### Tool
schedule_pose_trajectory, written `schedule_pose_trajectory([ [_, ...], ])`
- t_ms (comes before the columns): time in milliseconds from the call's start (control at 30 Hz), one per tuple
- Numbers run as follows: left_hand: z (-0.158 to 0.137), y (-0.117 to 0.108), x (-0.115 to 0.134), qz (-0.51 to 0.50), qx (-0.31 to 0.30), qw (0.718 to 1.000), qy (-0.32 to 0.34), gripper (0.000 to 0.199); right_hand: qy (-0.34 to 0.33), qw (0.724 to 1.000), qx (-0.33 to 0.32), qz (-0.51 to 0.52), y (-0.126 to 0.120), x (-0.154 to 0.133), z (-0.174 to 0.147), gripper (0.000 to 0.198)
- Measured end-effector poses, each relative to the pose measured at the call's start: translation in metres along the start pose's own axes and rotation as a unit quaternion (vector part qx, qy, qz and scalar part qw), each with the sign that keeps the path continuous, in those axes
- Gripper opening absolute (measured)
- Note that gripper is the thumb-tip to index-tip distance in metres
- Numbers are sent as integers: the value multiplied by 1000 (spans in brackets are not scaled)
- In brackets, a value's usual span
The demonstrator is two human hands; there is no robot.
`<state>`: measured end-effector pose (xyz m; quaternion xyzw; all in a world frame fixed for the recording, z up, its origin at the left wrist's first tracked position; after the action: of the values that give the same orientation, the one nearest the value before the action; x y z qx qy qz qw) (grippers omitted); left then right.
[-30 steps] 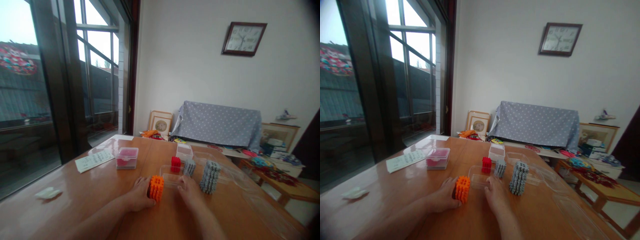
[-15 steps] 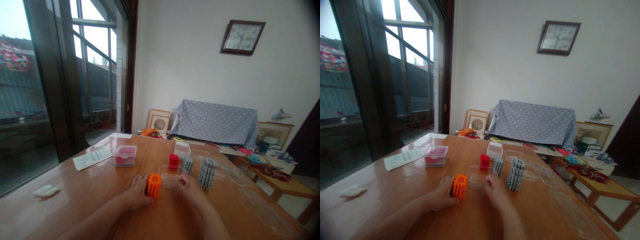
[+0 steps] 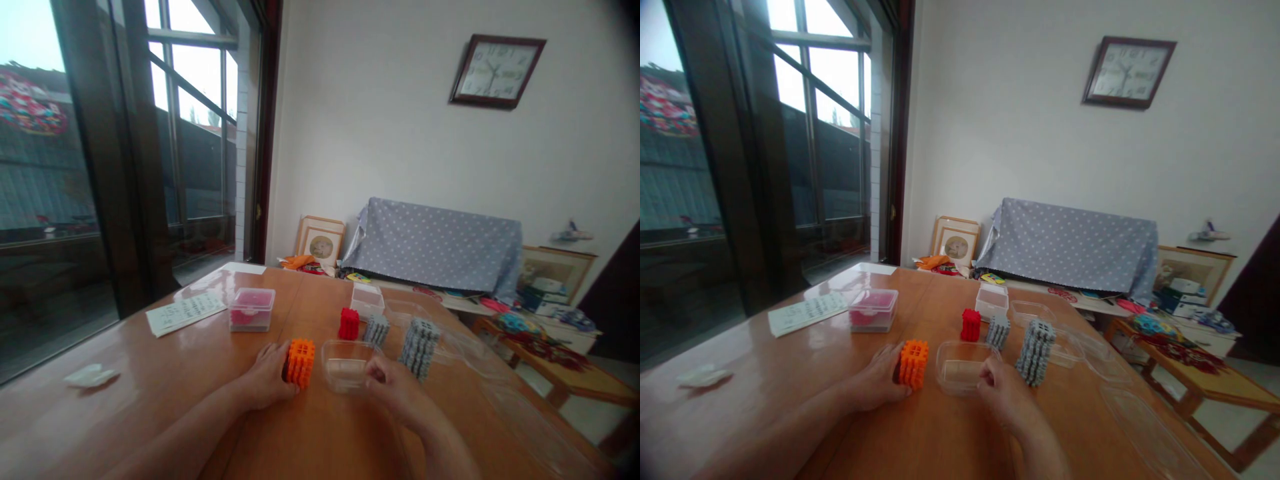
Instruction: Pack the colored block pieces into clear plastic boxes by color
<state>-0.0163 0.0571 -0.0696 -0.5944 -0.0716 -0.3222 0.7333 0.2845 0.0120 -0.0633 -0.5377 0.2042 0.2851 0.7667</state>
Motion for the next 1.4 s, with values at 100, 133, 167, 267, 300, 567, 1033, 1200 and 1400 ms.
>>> schedule_pose_trajectory([
  [100,3,2,-5,0,3,1000,0,71,7,1000,-4,-3,-2,-6,-1,6],
  [133,4,2,-6,1,2,1000,1,72,8,1000,-3,-4,-3,-7,-1,7],
  [167,5,3,-7,1,1,1000,1,73,9,1000,-1,-3,-3,-8,0,7],
  [267,5,2,-6,3,-3,1000,-2,76,11,1000,21,9,-1,-9,3,7],
  [300,4,1,-5,3,-4,1000,-2,77,11,999,31,12,1,-8,4,6],
  [567,-6,1,11,-10,-10,1000,21,60,-6,997,70,28,24,-14,15,9],
  [1033,-24,3,37,-34,-28,998,38,48,-46,988,82,120,50,-31,25,25],
  [1200,-25,8,39,-36,-30,998,49,52,-43,984,68,158,55,-31,25,27],
  [1400,-28,11,48,-54,-23,997,46,55,-17,976,53,212,53,-34,22,28],
])
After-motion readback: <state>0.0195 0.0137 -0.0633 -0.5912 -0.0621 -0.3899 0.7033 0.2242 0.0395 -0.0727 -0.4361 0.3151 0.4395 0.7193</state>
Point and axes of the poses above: each hand's wrist, its own z-axis towards the middle knuckle, its own y-axis out of the palm, x = y × z, the point moved 4 cm from there along z, towards the middle knuckle, and after that the axes turned 12 degrees about x, right-handed, at the moved point
